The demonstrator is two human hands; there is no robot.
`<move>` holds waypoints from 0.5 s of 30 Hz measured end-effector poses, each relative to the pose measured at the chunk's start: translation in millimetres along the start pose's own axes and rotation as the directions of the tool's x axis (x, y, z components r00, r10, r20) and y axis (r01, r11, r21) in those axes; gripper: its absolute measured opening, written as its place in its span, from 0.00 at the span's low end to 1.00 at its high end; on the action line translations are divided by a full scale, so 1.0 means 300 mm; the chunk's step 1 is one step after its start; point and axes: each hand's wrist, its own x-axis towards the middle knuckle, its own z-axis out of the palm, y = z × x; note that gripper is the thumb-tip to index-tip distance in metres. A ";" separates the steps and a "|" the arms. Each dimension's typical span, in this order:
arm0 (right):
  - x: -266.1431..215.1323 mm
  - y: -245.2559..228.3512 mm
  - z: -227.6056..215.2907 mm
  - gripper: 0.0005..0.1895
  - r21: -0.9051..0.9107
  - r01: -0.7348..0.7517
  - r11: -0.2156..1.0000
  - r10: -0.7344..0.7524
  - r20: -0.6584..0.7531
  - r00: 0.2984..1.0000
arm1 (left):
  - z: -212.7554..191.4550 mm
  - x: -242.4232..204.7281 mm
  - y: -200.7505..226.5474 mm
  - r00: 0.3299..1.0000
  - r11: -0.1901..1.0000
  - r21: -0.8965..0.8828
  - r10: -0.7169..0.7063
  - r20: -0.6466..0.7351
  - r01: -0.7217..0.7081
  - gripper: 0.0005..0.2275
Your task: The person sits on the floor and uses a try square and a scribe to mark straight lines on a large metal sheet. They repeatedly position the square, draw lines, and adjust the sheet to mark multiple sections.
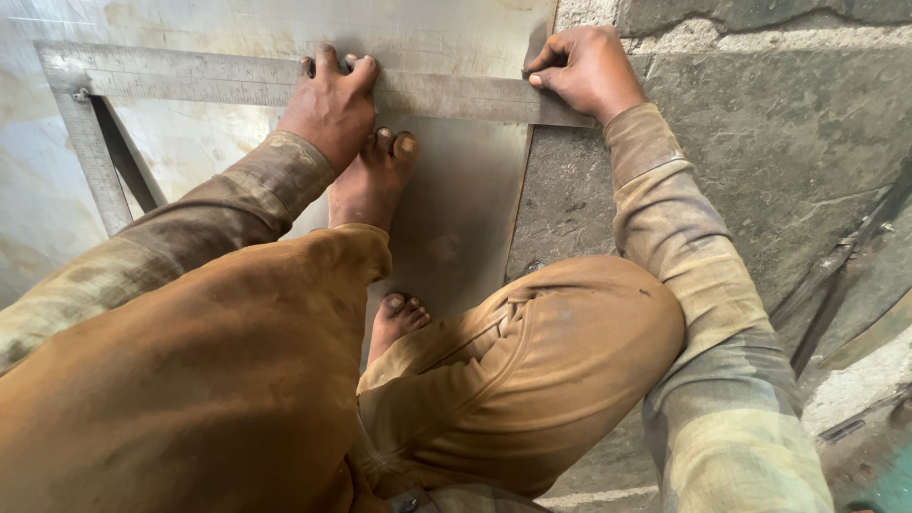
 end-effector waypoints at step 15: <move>-0.024 -0.169 0.085 0.17 -0.193 0.218 0.957 -0.241 -0.105 0.965 | 0.004 -0.011 0.014 0.996 1.000 0.019 -0.011 -0.091 0.012 0.11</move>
